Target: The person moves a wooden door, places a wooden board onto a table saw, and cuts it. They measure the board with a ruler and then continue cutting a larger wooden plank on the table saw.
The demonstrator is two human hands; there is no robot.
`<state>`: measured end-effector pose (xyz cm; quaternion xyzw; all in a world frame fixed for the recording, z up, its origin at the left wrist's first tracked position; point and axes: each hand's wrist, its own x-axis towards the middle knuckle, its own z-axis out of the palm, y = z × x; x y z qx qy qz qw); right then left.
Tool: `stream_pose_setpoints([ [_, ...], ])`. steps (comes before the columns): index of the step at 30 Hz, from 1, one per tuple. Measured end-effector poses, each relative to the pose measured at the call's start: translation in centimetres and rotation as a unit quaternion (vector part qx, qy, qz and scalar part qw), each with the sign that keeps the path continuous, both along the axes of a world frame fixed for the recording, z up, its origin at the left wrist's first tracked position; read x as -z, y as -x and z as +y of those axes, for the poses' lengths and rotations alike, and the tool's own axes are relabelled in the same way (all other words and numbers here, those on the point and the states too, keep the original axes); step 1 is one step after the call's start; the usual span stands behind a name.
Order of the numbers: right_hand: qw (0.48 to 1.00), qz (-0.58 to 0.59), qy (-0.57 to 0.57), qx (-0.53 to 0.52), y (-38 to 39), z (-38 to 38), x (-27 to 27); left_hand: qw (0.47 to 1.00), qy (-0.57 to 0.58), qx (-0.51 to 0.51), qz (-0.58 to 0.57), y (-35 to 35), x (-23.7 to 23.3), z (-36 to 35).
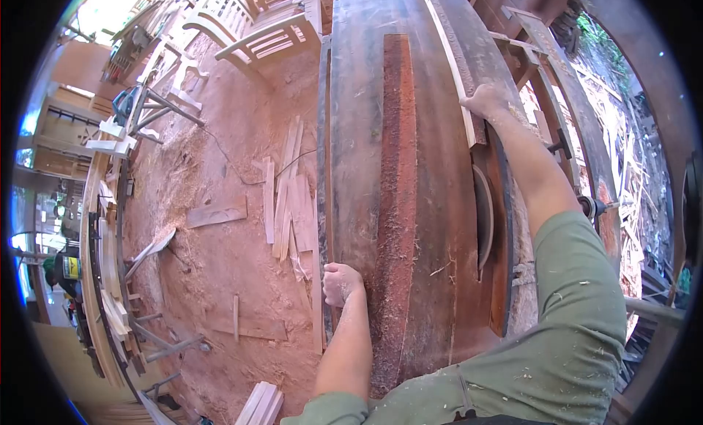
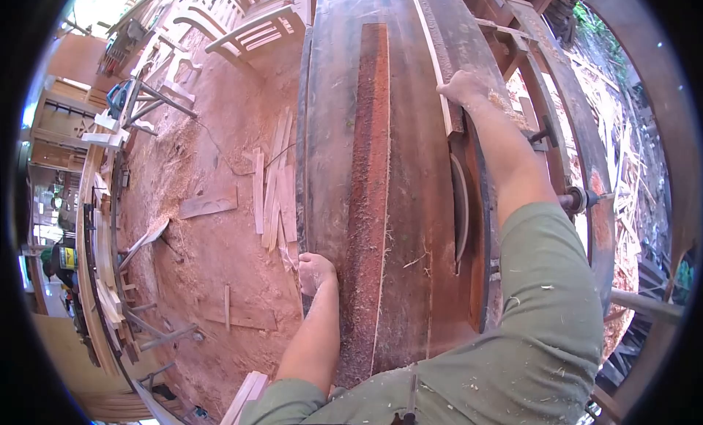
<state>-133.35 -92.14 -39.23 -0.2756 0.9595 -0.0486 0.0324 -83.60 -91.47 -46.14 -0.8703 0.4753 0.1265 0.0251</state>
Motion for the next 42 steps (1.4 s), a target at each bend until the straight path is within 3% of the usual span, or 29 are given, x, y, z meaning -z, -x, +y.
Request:
stream_pose_setpoints([
  [1, 0.998, -0.060, -0.010, -0.006, 0.1, 0.1, 0.1, 1.000, 0.001, 0.002, -0.001, 0.1, -0.2, 0.2],
  [5, 0.998, -0.038, 0.035, -0.036, -0.1, 0.1, -0.3, 0.999, 0.027, 0.004, -0.023, -0.1, 0.8, 0.1],
  [8, 0.993, 0.058, 0.094, -0.039, 0.9, -0.9, -1.2, 0.999, 0.037, -0.007, -0.008, 0.1, 1.6, -0.1],
  [10, 0.987, -0.028, 0.158, -0.028, 2.0, -0.5, -1.5, 0.999, 0.040, -0.004, -0.024, -0.3, 2.2, 0.0],
  [12, 0.980, -0.050, 0.144, -0.128, 7.5, -2.8, -0.8, 0.999, 0.039, -0.002, -0.018, -0.2, 1.9, 0.2],
  [13, 0.956, -0.187, 0.226, -0.015, 0.3, -2.3, -9.4, 0.999, 0.047, -0.003, -0.014, -0.1, 1.7, 0.1],
  [14, 0.857, -0.369, 0.357, 0.035, 4.2, -3.9, -6.4, 0.999, 0.043, -0.004, -0.010, -0.1, 1.5, 0.1],
  [15, 0.734, -0.514, 0.442, 0.029, -0.5, -3.1, -11.3, 0.999, 0.051, 0.000, -0.008, -0.1, 1.4, 0.2],
  [17, 0.665, -0.520, 0.528, 0.093, -8.3, -1.0, -18.2, 0.998, 0.054, -0.004, 0.008, -0.1, 1.5, 0.1],
  [18, 0.671, -0.514, 0.526, 0.094, -9.8, 0.4, -19.5, 0.998, 0.053, -0.006, 0.013, -0.1, 1.4, 0.1],
  [20, 0.560, -0.572, 0.598, 0.050, -12.0, 2.7, -21.2, 0.999, 0.050, -0.007, 0.019, -0.3, 1.0, 0.0],
  [23, 0.549, -0.604, 0.577, 0.033, -13.9, 6.7, -22.5, 0.998, 0.056, 0.000, 0.040, -0.5, 1.3, 0.2],
  [24, 0.516, -0.601, 0.607, 0.054, -16.1, 7.8, -22.9, 0.997, 0.060, -0.003, 0.044, -0.6, 1.6, 0.1],
  [29, 0.509, -0.561, 0.644, 0.103, -25.3, 11.6, -24.2, 0.996, 0.032, 0.017, 0.081, -0.6, -0.7, 0.4],
  [30, 0.475, -0.628, 0.615, 0.020, -26.8, 12.6, -24.6, 0.995, 0.027, 0.032, 0.086, -0.7, -0.9, 0.5],
  [33, 0.450, -0.595, 0.657, 0.109, -32.0, 14.8, -24.5, 0.990, 0.013, 0.061, 0.130, -1.5, -2.0, 1.0],
  [36, 0.430, -0.608, 0.665, 0.053, -35.5, 16.5, -24.2, 0.971, 0.008, 0.147, 0.189, -4.5, -1.5, 1.2],
  [37, 0.426, -0.603, 0.672, 0.056, -36.6, 16.9, -24.6, 0.907, 0.010, 0.155, 0.391, -6.3, 1.3, 0.3],
  [38, 0.446, -0.598, 0.663, 0.063, -37.9, 17.5, -24.9, 0.805, 0.007, 0.157, 0.572, -8.5, 4.7, -0.5],
  [39, 0.467, -0.595, 0.651, 0.067, -38.9, 18.0, -25.3, 0.634, -0.098, 0.041, 0.766, -11.5, 8.5, -1.2],
  [40, 0.469, -0.598, 0.647, 0.057, -39.6, 18.4, -25.4, 0.711, -0.097, 0.022, 0.696, -15.3, 6.6, -0.3],
  [42, 0.454, -0.596, 0.657, 0.082, -42.2, 19.0, -26.6, 0.694, -0.050, 0.026, 0.718, -21.9, 13.3, -0.4],
])
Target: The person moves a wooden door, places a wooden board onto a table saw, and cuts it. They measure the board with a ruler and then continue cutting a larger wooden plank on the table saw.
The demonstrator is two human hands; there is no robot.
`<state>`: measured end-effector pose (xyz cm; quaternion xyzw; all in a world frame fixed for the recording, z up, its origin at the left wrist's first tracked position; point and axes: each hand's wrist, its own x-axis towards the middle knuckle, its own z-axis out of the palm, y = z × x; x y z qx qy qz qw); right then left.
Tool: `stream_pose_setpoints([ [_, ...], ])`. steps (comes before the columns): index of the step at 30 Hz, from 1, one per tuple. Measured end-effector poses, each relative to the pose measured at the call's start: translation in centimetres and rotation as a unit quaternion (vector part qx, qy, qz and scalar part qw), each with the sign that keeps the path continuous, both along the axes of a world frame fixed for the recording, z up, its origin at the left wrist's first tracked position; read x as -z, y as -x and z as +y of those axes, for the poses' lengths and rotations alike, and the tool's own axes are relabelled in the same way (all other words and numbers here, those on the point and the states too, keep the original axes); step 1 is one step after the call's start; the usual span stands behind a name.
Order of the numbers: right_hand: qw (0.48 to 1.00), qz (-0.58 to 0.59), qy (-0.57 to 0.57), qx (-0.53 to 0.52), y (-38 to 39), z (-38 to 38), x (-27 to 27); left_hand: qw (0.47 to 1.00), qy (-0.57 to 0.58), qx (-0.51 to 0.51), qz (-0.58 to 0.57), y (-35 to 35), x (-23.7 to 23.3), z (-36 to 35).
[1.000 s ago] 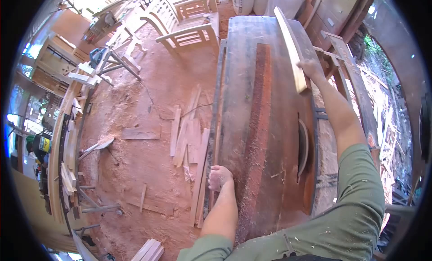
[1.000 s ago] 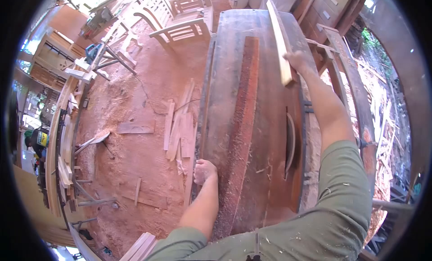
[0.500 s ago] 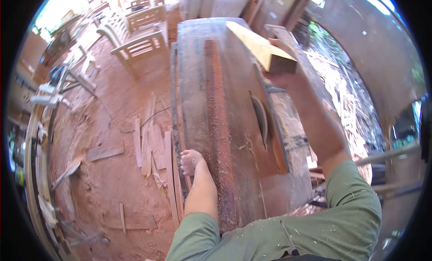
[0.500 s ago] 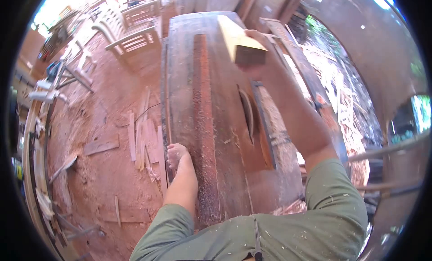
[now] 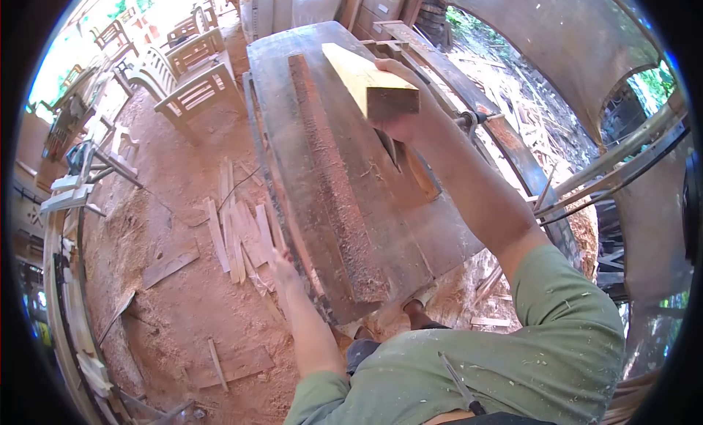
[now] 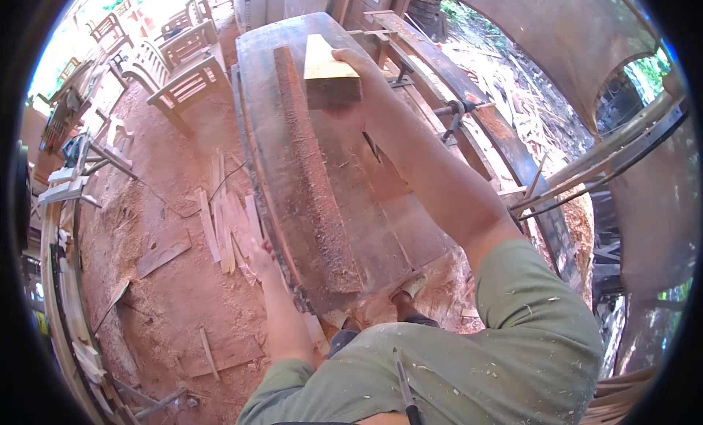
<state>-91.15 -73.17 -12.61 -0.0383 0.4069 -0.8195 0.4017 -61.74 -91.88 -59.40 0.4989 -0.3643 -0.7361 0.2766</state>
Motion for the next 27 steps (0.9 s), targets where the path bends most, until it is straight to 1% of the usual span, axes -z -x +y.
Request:
stream_pose_setpoints([
  [1, 0.999, -0.027, -0.009, 0.021, -1.5, 0.4, -0.4, 0.997, 0.025, -0.051, -0.052, -2.1, -3.6, 2.3],
  [2, 0.999, 0.042, 0.004, -0.006, -2.2, 1.2, 1.1, 0.988, 0.048, -0.104, -0.104, -4.0, -8.7, 5.7],
  [3, 0.996, 0.083, 0.005, -0.038, -4.5, 2.8, 1.8, 0.994, 0.033, -0.059, -0.089, -6.2, -9.4, 7.0],
  [4, 0.991, 0.128, -0.047, 0.015, -8.9, 3.5, 2.0, 0.997, 0.020, -0.014, -0.073, -8.2, -10.2, 8.0],
  [5, 0.958, 0.038, -0.277, 0.058, -14.8, 2.6, -3.4, 0.999, -0.015, 0.031, -0.027, -9.0, -13.0, 9.5],
  [6, 0.992, 0.077, -0.095, -0.014, -13.0, 3.2, 5.7, 0.996, -0.048, 0.077, 0.017, -9.8, -16.0, 11.1],
  [7, 0.997, 0.002, -0.061, -0.050, -14.6, 3.4, 9.4, 0.987, -0.105, 0.107, 0.061, -10.1, -18.0, 12.2],
  [8, 0.993, -0.022, -0.094, -0.073, -17.3, 4.1, 11.2, 0.971, -0.164, 0.137, 0.105, -10.2, -20.0, 13.0],
  [9, 0.986, -0.057, -0.108, -0.109, -19.7, 5.0, 12.1, 0.973, -0.163, 0.131, 0.100, -10.9, -23.1, 13.8],
  [10, 0.976, -0.076, -0.163, -0.119, -21.8, 5.6, 13.2, 0.941, -0.202, 0.211, 0.170, -11.4, -26.6, 14.4],
  [11, 0.967, -0.065, -0.191, -0.152, -23.5, 6.5, 15.0, 0.896, -0.237, 0.288, 0.240, -11.7, -28.8, 14.6],
  [12, 0.953, -0.031, -0.221, -0.203, -24.7, 7.2, 15.8, 0.900, -0.239, 0.281, 0.233, -12.3, -29.4, 14.6],
  [13, 0.935, 0.004, -0.248, -0.254, -25.7, 8.0, 16.5, 0.916, -0.147, 0.336, 0.163, -12.9, -29.8, 14.7],
  [14, 0.933, 0.001, -0.247, -0.261, -25.9, 8.3, 18.0, 0.916, -0.052, 0.387, 0.093, -13.6, -30.2, 15.0],
  [15, 0.913, 0.033, -0.299, -0.276, -25.4, 8.3, 20.1, 0.919, -0.054, 0.379, 0.090, -14.4, -30.6, 15.8],
  [16, 0.889, 0.064, -0.350, -0.290, -24.9, 8.3, 22.0, 0.903, 0.073, 0.417, -0.075, -15.1, -31.1, 16.9],
  [17, 0.925, 0.001, -0.270, -0.267, -23.8, 7.8, 22.9, 0.846, 0.196, 0.437, -0.236, -15.7, -31.3, 17.6],
  [18, 0.943, -0.062, -0.245, -0.218, -23.3, 6.9, 20.9, 0.853, 0.190, 0.418, -0.247, -16.7, -30.1, 18.3],
  [19, 0.960, -0.078, -0.213, -0.162, -22.0, 5.5, 21.5, 0.856, 0.183, 0.414, -0.251, -17.9, -30.0, 19.3],
  [20, 0.973, -0.093, -0.182, -0.104, -20.9, 4.1, 22.5, 0.840, 0.206, 0.429, -0.259, -19.0, -30.3, 20.4],
  [21, 0.971, -0.097, -0.189, -0.110, -20.1, 2.9, 23.0, 0.825, 0.227, 0.445, -0.266, -19.7, -30.8, 21.4],
  [22, 0.967, -0.143, -0.195, -0.076, -19.7, 1.9, 23.7, 0.793, 0.219, 0.453, -0.343, -20.1, -32.4, 22.5],
  [23, 0.961, -0.187, -0.198, -0.041, -19.8, 1.6, 24.1, 0.796, 0.211, 0.451, -0.345, -20.7, -31.7, 23.6],
  [24, 0.960, -0.188, -0.201, -0.047, -20.9, 1.8, 24.3, 0.845, 0.238, 0.379, -0.294, -21.6, -30.2, 24.5],
  [25, 0.971, -0.162, -0.172, -0.028, -22.3, 1.9, 24.5, 0.885, 0.266, 0.298, -0.241, -22.2, -28.9, 25.0],
  [26, 0.981, -0.134, -0.142, -0.013, -23.4, 1.5, 24.5, 0.889, 0.263, 0.285, -0.245, -22.7, -27.8, 25.2],
  [27, 0.975, -0.180, -0.017, -0.129, -23.2, 1.9, 25.5, 0.885, 0.246, 0.282, -0.276, -23.4, -26.7, 25.7],
])
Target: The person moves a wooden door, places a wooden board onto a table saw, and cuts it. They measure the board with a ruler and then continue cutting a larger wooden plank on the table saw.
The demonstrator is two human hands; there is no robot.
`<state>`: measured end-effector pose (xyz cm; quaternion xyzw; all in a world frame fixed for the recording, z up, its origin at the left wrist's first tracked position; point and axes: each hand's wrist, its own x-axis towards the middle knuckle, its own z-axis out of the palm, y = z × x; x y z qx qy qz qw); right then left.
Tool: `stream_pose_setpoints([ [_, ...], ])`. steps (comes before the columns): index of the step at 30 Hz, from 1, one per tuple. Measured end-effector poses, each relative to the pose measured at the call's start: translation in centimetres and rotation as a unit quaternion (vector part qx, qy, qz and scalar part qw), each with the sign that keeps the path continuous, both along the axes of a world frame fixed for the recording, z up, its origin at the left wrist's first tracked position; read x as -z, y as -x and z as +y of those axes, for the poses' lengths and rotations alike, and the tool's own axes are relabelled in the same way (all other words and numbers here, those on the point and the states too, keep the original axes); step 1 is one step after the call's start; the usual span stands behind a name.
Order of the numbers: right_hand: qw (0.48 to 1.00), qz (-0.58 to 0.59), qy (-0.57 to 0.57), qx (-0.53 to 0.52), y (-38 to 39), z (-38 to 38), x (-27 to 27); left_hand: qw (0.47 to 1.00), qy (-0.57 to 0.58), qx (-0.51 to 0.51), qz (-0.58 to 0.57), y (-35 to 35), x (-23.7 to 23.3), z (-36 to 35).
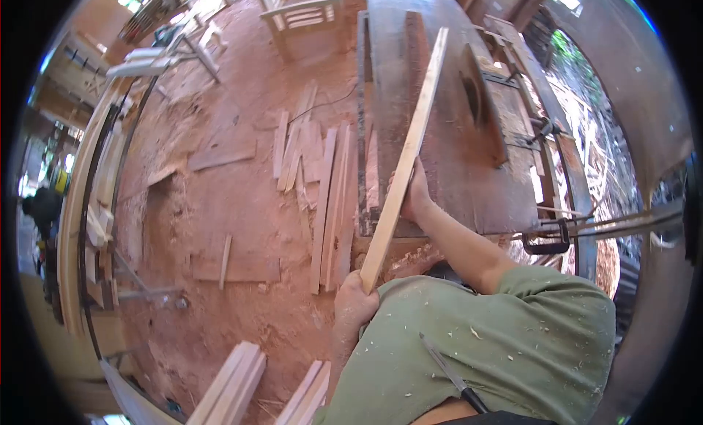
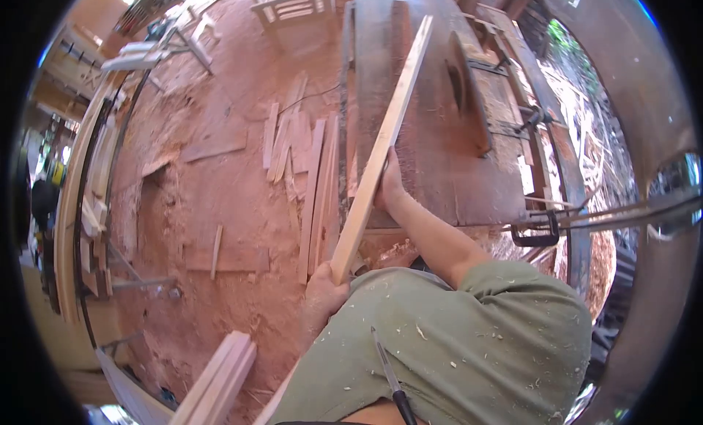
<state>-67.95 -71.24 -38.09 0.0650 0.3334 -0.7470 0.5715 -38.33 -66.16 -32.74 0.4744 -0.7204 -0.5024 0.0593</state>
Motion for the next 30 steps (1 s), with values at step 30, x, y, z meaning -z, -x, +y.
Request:
stream_pose_setpoints([
  [30, 0.493, 0.735, -0.454, -0.105, 0.3, 8.3, 2.4, 0.953, -0.179, -0.081, -0.229, -6.0, 19.4, -11.8],
])
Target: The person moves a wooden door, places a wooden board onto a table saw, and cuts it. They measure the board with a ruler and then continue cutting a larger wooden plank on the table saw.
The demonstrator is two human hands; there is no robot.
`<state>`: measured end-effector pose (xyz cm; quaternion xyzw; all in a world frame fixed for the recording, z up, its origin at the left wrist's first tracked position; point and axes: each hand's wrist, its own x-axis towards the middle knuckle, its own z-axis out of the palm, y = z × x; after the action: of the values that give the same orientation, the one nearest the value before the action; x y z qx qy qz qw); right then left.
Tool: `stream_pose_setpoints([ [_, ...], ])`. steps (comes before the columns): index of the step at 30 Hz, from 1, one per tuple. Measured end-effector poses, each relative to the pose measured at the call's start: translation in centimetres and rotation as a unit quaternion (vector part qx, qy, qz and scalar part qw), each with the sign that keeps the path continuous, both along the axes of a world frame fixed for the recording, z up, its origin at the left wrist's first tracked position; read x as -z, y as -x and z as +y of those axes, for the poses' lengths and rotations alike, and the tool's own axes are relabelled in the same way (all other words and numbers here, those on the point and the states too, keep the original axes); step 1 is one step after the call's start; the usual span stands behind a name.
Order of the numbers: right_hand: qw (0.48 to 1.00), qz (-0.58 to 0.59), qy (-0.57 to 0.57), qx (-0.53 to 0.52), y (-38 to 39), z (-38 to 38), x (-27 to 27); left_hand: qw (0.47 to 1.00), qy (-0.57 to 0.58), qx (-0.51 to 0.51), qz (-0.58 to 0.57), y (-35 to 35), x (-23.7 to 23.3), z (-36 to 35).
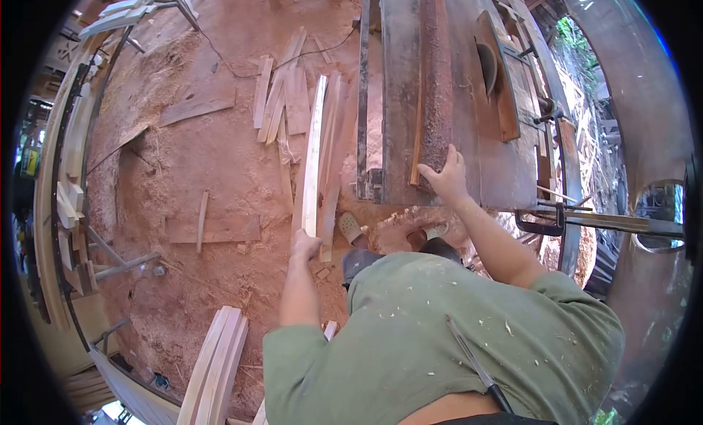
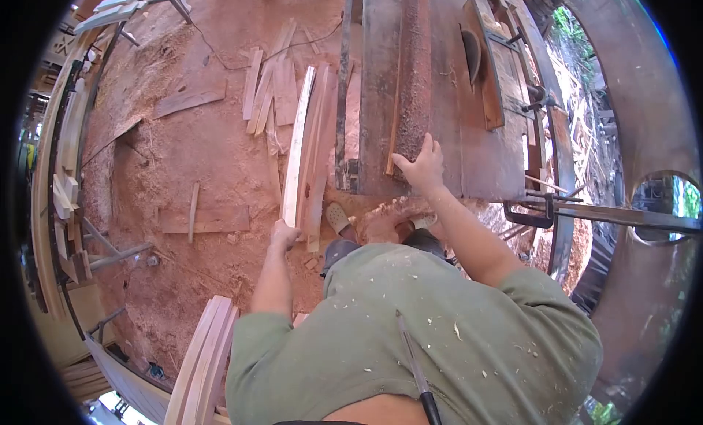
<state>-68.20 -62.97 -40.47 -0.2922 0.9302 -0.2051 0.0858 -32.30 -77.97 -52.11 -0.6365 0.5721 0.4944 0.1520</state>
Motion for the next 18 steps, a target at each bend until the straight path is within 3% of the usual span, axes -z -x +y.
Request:
stream_pose_setpoints([
  [2, 0.997, -0.070, 0.002, 0.018, -0.5, -0.8, 0.5, 0.985, 0.110, 0.117, -0.057, -2.4, 4.0, 0.5],
  [4, 0.996, -0.040, -0.056, 0.064, -2.1, -2.0, -0.4, 0.989, 0.078, 0.108, -0.063, -3.2, 3.7, 0.9],
  [6, 0.994, -0.050, -0.069, 0.069, -2.2, -2.2, -0.6, 0.962, 0.183, 0.144, -0.145, -3.6, 3.0, 1.7],
  [10, 0.992, -0.062, -0.079, 0.079, -2.1, -2.6, -0.9, 0.951, 0.202, 0.160, -0.172, -4.2, 4.0, 2.0],
  [13, 0.995, -0.043, -0.059, 0.064, -1.9, -2.2, -0.3, 0.962, 0.171, 0.119, -0.178, -3.7, 4.2, 2.4],
  [16, 0.993, -0.051, -0.077, 0.079, -2.0, -2.5, -0.8, 0.940, 0.298, 0.066, -0.149, -2.9, 5.5, 3.1],
  [18, 0.994, -0.044, -0.052, 0.080, -1.8, -2.1, -0.3, 0.980, 0.184, 0.028, -0.071, -3.6, 7.2, 2.7],
])
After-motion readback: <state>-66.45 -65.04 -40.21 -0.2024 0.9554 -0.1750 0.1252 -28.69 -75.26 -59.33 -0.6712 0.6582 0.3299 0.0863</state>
